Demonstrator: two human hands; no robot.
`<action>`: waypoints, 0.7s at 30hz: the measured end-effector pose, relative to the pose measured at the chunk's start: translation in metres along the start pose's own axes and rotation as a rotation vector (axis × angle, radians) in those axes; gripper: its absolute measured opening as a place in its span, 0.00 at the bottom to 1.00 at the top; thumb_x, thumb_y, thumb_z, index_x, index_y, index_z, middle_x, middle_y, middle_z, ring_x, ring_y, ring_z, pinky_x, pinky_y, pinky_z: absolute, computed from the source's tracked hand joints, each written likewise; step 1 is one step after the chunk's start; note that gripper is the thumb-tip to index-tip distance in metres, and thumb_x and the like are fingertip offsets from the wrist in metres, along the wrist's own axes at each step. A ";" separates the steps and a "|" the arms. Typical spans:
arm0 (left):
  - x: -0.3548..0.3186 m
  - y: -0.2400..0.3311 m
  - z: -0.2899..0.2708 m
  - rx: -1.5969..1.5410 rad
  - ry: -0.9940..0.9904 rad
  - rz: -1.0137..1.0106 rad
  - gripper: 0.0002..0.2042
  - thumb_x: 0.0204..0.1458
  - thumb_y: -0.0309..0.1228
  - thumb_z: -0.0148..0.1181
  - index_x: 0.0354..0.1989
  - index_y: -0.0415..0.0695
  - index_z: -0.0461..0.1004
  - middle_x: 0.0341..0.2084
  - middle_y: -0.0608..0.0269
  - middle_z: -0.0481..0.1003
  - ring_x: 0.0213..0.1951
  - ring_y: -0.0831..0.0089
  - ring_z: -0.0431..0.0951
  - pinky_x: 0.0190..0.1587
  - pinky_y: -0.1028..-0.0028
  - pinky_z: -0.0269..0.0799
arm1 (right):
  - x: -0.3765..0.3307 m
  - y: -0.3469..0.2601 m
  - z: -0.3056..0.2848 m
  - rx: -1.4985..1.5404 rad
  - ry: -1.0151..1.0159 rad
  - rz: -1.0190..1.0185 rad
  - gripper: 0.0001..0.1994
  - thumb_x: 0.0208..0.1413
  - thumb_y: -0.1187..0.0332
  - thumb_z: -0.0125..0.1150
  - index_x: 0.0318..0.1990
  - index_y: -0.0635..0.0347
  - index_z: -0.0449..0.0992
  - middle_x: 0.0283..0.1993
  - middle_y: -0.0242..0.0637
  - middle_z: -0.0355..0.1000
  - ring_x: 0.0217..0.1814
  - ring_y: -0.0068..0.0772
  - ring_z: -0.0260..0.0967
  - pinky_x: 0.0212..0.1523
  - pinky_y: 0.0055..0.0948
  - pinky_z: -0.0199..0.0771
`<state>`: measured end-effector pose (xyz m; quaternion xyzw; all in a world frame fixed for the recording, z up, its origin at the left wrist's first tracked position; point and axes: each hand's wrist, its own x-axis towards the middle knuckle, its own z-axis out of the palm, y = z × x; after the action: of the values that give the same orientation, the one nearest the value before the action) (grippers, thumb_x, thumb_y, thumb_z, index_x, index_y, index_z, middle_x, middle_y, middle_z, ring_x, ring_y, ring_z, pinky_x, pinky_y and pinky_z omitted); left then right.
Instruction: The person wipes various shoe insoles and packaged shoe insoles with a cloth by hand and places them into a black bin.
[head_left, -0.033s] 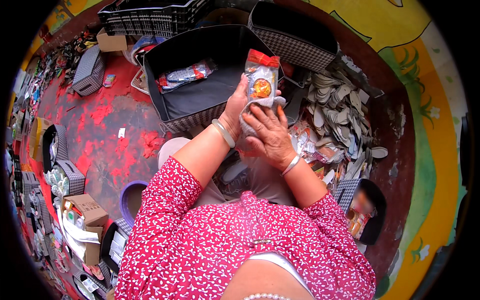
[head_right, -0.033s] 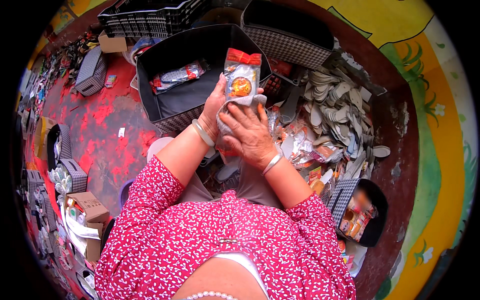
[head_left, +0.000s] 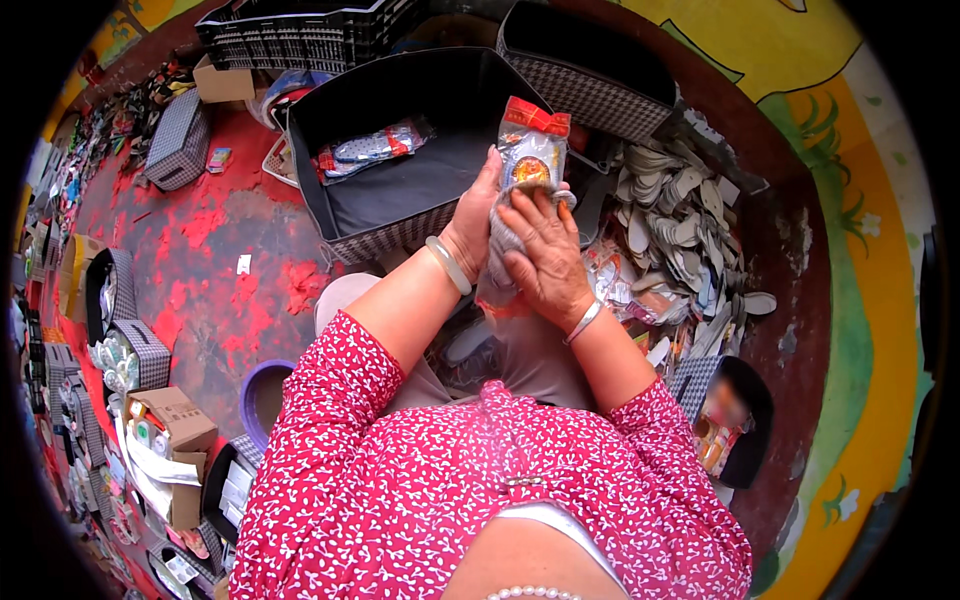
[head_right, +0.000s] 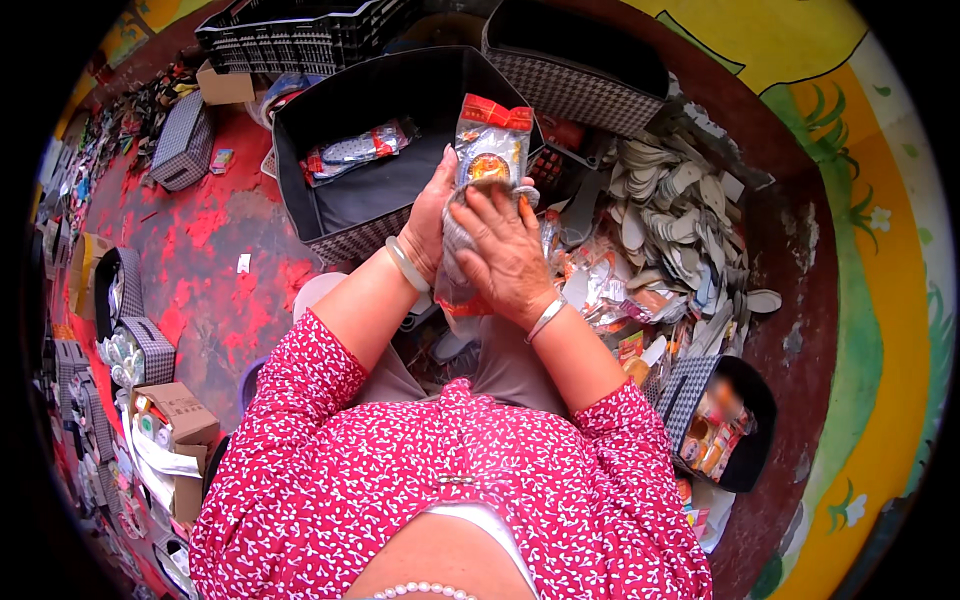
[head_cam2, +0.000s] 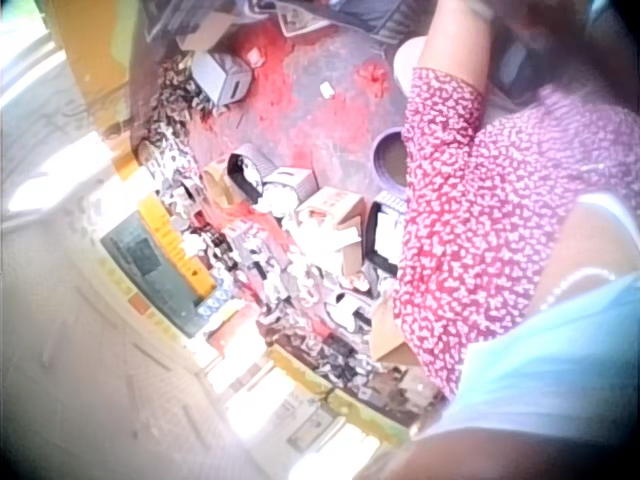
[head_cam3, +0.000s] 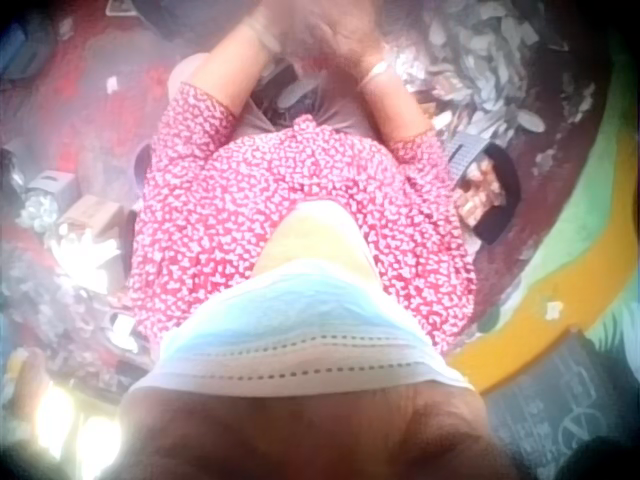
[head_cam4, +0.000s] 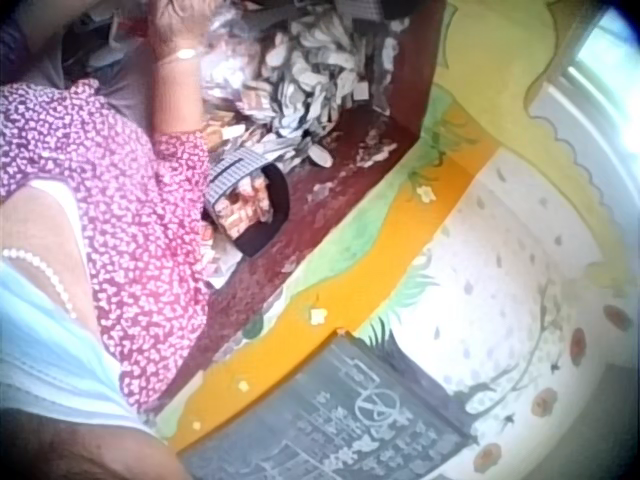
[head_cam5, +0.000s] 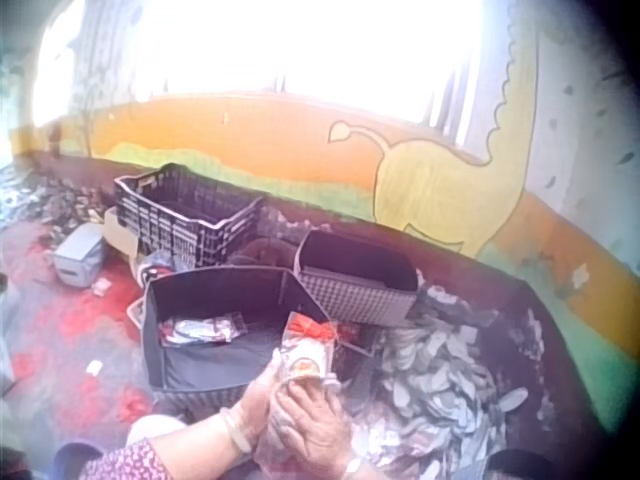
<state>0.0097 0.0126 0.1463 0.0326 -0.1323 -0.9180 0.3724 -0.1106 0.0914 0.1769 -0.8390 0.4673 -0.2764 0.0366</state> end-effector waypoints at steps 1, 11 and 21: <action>0.000 -0.002 0.001 -0.025 0.013 -0.015 0.36 0.55 0.62 0.30 0.57 0.42 0.61 0.51 0.51 0.68 0.52 0.57 0.69 0.54 0.60 0.67 | 0.003 0.004 0.001 -0.004 0.031 0.020 0.21 0.54 0.65 0.52 0.57 0.53 0.68 0.63 0.42 0.59 0.69 0.43 0.49 0.66 0.45 0.41; -0.013 -0.004 0.013 0.099 -0.101 -0.037 0.29 0.49 0.39 0.61 0.59 0.47 0.59 0.50 0.62 0.68 0.49 0.69 0.71 0.52 0.69 0.68 | 0.051 0.046 0.014 0.114 0.573 0.223 0.12 0.56 0.68 0.51 0.45 0.60 0.74 0.52 0.47 0.69 0.60 0.47 0.61 0.60 0.37 0.60; -0.013 -0.002 0.005 0.508 -0.041 0.065 0.27 0.41 0.18 0.57 0.54 0.43 0.64 0.45 0.62 0.71 0.46 0.72 0.71 0.51 0.71 0.68 | 0.041 0.001 -0.009 -0.027 0.402 0.046 0.14 0.51 0.60 0.58 0.43 0.57 0.77 0.44 0.39 0.72 0.50 0.41 0.65 0.51 0.35 0.63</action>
<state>0.0167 0.0245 0.1504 0.1021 -0.3672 -0.8434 0.3787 -0.0988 0.0595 0.2017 -0.7563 0.4880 -0.4312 -0.0621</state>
